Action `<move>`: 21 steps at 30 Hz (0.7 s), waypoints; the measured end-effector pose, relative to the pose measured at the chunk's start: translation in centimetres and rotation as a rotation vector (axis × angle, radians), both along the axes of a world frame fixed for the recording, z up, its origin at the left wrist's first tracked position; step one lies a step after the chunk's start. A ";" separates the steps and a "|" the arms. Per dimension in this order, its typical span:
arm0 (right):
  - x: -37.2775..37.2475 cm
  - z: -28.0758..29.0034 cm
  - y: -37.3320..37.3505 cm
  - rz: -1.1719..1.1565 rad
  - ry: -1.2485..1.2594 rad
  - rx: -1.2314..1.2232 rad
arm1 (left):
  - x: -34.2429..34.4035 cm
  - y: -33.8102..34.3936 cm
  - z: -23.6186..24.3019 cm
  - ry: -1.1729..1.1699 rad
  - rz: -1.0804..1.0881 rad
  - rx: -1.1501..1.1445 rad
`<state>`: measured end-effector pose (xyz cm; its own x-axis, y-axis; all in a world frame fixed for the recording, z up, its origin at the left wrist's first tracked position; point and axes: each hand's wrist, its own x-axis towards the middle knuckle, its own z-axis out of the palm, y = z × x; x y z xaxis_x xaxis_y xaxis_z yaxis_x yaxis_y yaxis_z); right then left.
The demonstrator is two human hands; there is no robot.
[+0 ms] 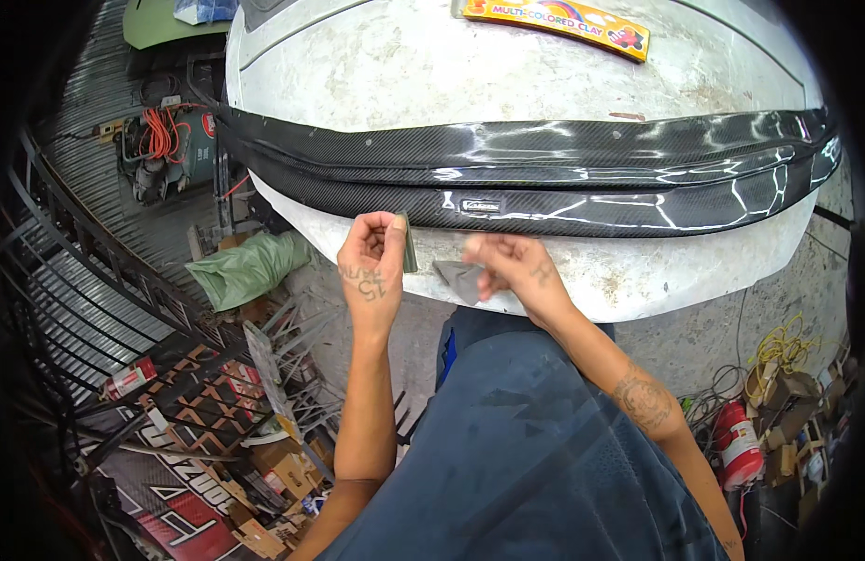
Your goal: Prepping a carbon fiber spoiler on the trunk of a car using clay and a cleaning cloth in a garage.
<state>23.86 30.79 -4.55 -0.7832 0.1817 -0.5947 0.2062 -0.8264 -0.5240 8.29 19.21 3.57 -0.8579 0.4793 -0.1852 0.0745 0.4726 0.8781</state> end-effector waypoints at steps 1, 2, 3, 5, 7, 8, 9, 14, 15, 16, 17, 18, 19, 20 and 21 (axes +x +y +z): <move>0.6 0.2 -0.5 0.007 -0.002 0.015 | -0.2 -0.8 -0.2 0.004 -0.007 0.005; 1.2 0.4 -0.9 0.101 0.024 0.228 | -0.4 -1.4 -0.5 0.001 -0.024 0.011; 1.5 0.6 -1.4 0.195 0.047 0.440 | -0.7 -2.0 -0.7 -0.009 -0.030 0.028; 0.8 -0.3 -3.0 0.166 0.101 0.831 | -1.1 -3.3 -0.8 -0.025 -0.024 -0.005; -0.2 -0.8 -4.2 0.283 0.064 1.261 | -1.9 -4.2 -1.3 -0.024 -0.040 -0.001; -0.5 -1.3 -4.5 0.274 0.085 1.234 | -2.2 -4.6 -1.5 -0.004 -0.051 0.007; -0.7 -1.7 -4.6 0.269 0.077 1.209 | -2.8 -5.1 -1.6 0.026 -0.055 0.012; -2.2 6.5 -2.0 -0.019 -0.036 1.249 | -5.5 -8.1 -0.4 0.061 -0.147 0.055; -2.7 6.4 -1.6 -0.071 -0.076 1.398 | -6.3 -8.5 -0.4 0.067 -0.161 0.079; -3.8 6.8 -1.7 -0.133 -0.094 1.461 | -7.1 -8.9 -0.3 0.056 -0.170 0.090; -4.3 5.7 -1.7 -0.090 -0.159 1.474 | -7.6 -9.2 0.0 0.037 -0.187 0.108; -4.9 4.4 -1.8 -0.028 -0.168 1.691 | -8.5 -9.4 -0.6 0.037 -0.205 0.142; -5.5 3.5 -2.3 0.047 -0.179 1.908 | -9.5 -9.8 -0.9 0.013 -0.211 0.166; -5.7 2.8 -2.6 0.050 -0.245 1.876 | -9.8 -9.8 -0.8 0.010 -0.215 0.146; -5.9 2.4 -3.2 0.040 -0.261 1.936 | -10.3 -10.1 -0.5 0.001 -0.229 0.122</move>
